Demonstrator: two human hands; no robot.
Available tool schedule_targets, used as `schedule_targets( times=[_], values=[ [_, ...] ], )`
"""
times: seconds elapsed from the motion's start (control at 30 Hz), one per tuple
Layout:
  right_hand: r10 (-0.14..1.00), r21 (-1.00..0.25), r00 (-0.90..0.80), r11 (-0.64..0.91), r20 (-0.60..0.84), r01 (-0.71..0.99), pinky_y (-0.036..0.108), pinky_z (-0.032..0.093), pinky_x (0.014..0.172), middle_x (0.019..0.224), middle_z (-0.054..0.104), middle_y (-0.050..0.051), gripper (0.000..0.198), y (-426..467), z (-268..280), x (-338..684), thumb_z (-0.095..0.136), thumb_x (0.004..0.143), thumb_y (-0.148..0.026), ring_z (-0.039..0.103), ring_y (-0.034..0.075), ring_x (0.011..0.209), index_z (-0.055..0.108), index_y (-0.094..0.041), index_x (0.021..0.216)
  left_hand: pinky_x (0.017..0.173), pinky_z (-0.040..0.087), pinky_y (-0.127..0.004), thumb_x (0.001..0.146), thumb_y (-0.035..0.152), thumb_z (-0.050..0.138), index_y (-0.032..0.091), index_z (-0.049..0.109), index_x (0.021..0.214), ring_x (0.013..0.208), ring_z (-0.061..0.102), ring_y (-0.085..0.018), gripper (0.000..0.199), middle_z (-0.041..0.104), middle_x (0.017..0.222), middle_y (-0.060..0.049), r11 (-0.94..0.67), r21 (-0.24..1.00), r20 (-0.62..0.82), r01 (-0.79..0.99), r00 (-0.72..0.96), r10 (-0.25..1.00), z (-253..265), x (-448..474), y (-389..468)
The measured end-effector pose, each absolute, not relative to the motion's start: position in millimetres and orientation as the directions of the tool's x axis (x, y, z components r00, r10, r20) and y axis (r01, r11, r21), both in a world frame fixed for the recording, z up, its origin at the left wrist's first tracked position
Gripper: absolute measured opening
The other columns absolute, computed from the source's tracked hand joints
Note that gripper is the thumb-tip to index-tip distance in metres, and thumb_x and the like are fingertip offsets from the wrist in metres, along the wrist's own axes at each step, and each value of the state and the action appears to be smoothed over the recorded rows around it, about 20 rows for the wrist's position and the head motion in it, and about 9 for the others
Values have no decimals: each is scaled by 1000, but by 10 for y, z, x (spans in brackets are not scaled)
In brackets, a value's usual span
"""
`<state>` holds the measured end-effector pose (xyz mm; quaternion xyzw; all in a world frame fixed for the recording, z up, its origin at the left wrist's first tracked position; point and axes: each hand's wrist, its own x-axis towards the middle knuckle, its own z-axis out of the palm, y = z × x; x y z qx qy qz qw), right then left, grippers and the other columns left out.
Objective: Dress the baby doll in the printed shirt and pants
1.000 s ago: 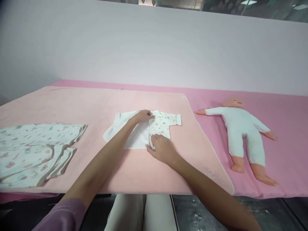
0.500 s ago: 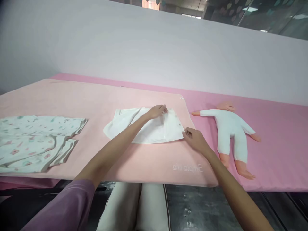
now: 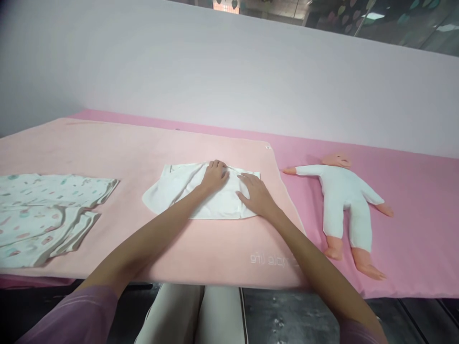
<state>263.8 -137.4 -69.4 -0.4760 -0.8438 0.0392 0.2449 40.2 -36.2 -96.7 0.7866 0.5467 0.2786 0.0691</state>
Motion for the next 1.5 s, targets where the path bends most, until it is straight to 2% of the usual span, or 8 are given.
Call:
schedule_targets(
  times=[0.17,0.47,0.73,0.93,1.07,1.17,1.33,1.5],
  values=[
    [837,-250,-482,540,259,803,63,19,142,182,38,9,62,-1292,-970,2650,44,116,-55,31,31,172,46,-29,172,120,44,-53,109,31,41,18,61,143,139,50,-37,41,58,152,-18,-419,363,317,833,312,896,-1016,387,-322],
    [827,-267,-522,562,209,783,65,12,144,187,25,6,69,-1450,-916,2625,40,117,-62,15,29,176,39,-29,177,119,44,-57,110,34,40,25,61,148,140,47,-38,45,56,154,-16,-405,352,284,844,315,905,-1012,381,-293],
    [805,-288,-547,593,229,752,62,16,144,181,39,8,64,-1521,-873,2557,34,119,-58,30,28,172,44,-27,174,119,44,-55,108,34,44,17,56,148,139,48,-38,46,58,152,-19,-433,365,326,825,322,889,-972,390,-333],
    [804,-250,-470,571,365,782,61,19,142,172,53,11,59,-1480,-798,2600,36,119,-49,46,27,163,47,-26,172,124,40,-53,107,40,48,19,63,141,140,49,-35,42,62,151,-14,-596,370,311,713,510,802,-928,435,-100],
    [855,-240,-287,415,431,877,59,41,127,157,63,18,49,-1403,-775,2712,51,112,-42,56,36,148,61,-21,155,122,44,-45,101,41,59,24,69,127,137,53,-29,32,74,135,-9,-518,535,197,667,498,844,-878,485,158],
    [915,-247,-107,215,388,945,54,50,108,137,69,20,41,-1361,-777,2780,58,108,-41,62,39,127,66,-17,141,122,43,-39,99,45,63,25,71,119,133,56,-26,29,77,127,-7,-507,586,193,632,499,845,-853,515,276],
    [970,-312,9,69,243,948,44,48,102,122,73,15,40,-1317,-779,2796,67,106,-46,67,33,115,61,-15,131,122,39,-41,99,49,59,25,70,113,106,63,-21,30,77,122,-5,-579,567,289,586,517,806,-893,529,373],
    [985,-425,74,-2,153,905,40,48,91,100,75,6,36,-1302,-753,2835,66,107,-46,71,30,97,56,-20,128,118,40,-43,102,46,55,26,71,114,111,62,-26,29,80,120,-5,-581,546,280,604,522,806,-939,525,351]
  ],
)
